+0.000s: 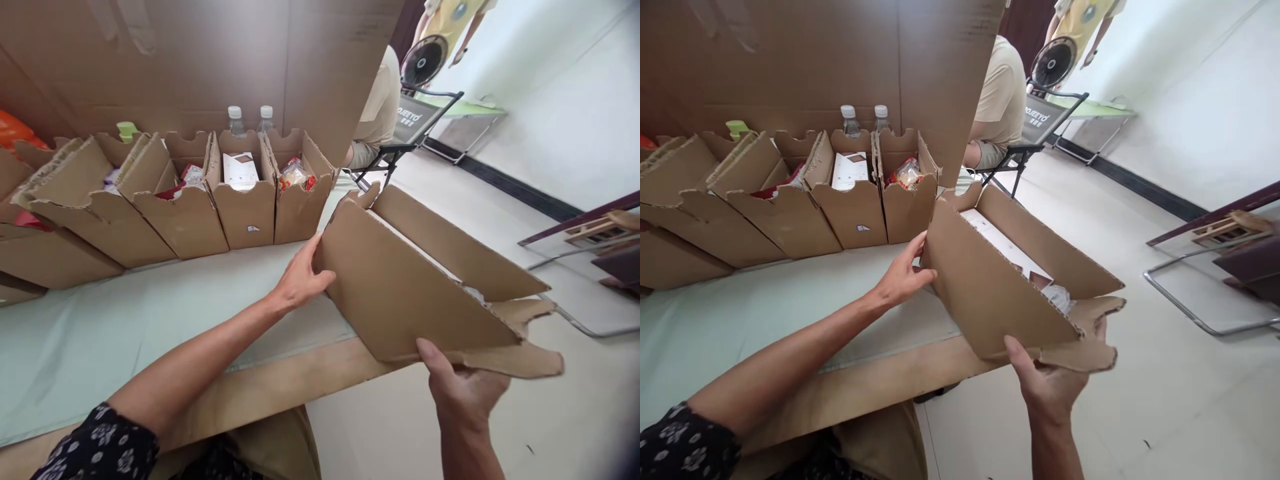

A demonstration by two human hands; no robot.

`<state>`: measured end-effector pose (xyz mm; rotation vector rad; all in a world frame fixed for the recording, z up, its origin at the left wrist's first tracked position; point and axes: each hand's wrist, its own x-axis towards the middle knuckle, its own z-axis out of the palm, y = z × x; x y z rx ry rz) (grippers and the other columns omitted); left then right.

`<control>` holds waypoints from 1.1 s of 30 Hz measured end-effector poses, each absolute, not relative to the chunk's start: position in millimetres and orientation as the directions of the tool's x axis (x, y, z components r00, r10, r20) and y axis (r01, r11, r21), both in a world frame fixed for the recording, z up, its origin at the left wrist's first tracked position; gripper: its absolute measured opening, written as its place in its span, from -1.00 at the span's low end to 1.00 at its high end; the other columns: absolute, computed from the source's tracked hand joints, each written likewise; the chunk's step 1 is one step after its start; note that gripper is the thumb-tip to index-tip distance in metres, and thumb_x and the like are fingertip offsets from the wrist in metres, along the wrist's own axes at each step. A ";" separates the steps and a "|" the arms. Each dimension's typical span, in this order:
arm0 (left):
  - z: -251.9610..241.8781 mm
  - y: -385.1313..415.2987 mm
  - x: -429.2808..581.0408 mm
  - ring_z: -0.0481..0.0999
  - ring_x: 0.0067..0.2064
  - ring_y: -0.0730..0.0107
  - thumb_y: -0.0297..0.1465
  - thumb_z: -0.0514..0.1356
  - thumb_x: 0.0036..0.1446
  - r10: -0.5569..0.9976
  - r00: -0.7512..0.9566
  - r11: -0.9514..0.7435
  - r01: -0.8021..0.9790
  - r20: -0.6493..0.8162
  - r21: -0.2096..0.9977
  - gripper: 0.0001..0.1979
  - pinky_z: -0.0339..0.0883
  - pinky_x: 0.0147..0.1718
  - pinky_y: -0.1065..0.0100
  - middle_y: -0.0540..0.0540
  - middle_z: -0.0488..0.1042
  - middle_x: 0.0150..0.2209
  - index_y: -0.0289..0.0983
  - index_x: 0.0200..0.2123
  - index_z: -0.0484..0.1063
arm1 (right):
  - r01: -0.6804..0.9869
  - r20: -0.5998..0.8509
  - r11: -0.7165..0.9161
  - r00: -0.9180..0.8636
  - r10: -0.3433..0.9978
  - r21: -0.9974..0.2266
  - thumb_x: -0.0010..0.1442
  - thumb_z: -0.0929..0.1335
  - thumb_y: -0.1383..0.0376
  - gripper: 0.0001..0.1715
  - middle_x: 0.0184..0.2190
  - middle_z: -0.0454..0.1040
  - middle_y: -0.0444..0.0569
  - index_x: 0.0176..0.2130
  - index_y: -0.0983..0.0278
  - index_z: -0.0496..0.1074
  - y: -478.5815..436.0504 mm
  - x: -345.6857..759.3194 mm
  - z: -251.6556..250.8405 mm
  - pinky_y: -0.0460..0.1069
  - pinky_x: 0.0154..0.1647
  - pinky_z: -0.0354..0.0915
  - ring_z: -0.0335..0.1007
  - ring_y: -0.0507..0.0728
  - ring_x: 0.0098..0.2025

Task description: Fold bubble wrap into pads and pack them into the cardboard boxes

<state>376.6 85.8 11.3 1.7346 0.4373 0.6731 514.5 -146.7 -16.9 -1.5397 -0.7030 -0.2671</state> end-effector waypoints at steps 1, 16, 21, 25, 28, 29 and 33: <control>9.0 89.7 387.3 0.34 0.35 -0.08 -0.37 0.19 -0.02 0.595 0.773 -0.274 -0.061 0.219 0.960 -0.14 0.39 0.22 -0.05 -0.24 0.37 0.36 -0.23 0.41 0.20 | 0.576 0.575 0.093 0.765 0.290 -0.812 -0.24 0.66 0.11 0.16 0.24 0.43 0.05 0.31 0.04 0.34 -139.3 514.0 -11.6 0.48 0.30 0.33 0.38 0.48 0.31; -41.2 42.8 269.8 -0.04 0.55 -0.26 -0.17 0.20 0.34 0.326 0.945 -0.849 0.290 0.005 0.441 -0.35 -0.18 0.46 -0.35 -0.37 0.03 0.53 -0.24 0.42 0.27 | 0.600 0.588 0.026 0.774 0.235 -0.799 -0.04 0.59 0.10 0.13 0.31 0.36 0.11 0.38 0.02 0.13 -76.4 535.5 -0.8 0.33 0.15 0.43 0.39 0.39 0.30; -39.3 38.5 270.0 -0.03 0.55 -0.25 -0.18 0.19 0.35 0.303 0.953 -0.880 0.281 -0.005 0.383 -0.35 -0.17 0.46 -0.33 -0.37 0.02 0.53 -0.22 0.43 0.25 | 0.611 0.591 -0.044 0.780 0.207 -0.791 -0.03 0.56 0.05 0.20 0.26 0.39 0.15 0.42 0.14 0.04 -31.5 564.1 -5.1 0.32 0.18 0.40 0.46 0.34 0.22; -37.9 39.1 270.8 -0.02 0.55 -0.24 -0.18 0.21 0.34 0.300 0.954 -0.885 0.281 -0.008 0.371 -0.36 -0.16 0.47 -0.31 -0.36 0.02 0.53 -0.19 0.43 0.27 | 0.691 0.652 -0.077 0.708 0.270 -0.719 0.01 0.51 0.00 0.22 0.36 0.24 0.21 0.45 0.19 -0.04 20.2 588.2 -13.0 0.32 0.31 0.30 0.26 0.34 0.38; -41.7 39.1 269.7 0.00 0.55 -0.23 -0.11 0.19 0.36 0.297 0.955 -0.891 0.272 0.014 0.362 -0.36 -0.13 0.46 -0.30 -0.36 0.04 0.53 -0.18 0.43 0.26 | 0.738 0.683 -0.105 0.661 0.311 -0.666 0.03 0.49 -0.02 0.26 0.41 0.15 0.26 0.47 0.23 -0.11 56.2 600.4 -19.2 0.34 0.40 0.18 0.14 0.37 0.44; -43.1 39.1 269.4 0.00 0.55 -0.22 -0.08 0.16 0.38 0.294 0.956 -0.894 0.266 0.024 0.362 -0.36 -0.12 0.46 -0.30 -0.36 0.04 0.53 -0.18 0.43 0.26 | 0.746 0.687 -0.112 0.652 0.320 -0.656 0.02 0.49 -0.04 0.28 0.42 0.13 0.28 0.47 0.25 -0.12 65.6 603.0 -21.4 0.35 0.41 0.15 0.12 0.38 0.45; -46.2 39.7 268.9 0.01 0.54 -0.21 0.01 0.08 0.41 0.295 0.954 -0.895 0.256 0.054 0.365 -0.35 -0.12 0.46 -0.29 -0.36 0.06 0.52 -0.17 0.43 0.26 | 0.768 0.689 -0.126 0.624 0.368 -0.628 0.04 0.48 -0.12 0.32 0.43 0.08 0.33 0.47 0.28 -0.16 86.4 607.6 -30.4 0.38 0.41 0.14 0.11 0.41 0.44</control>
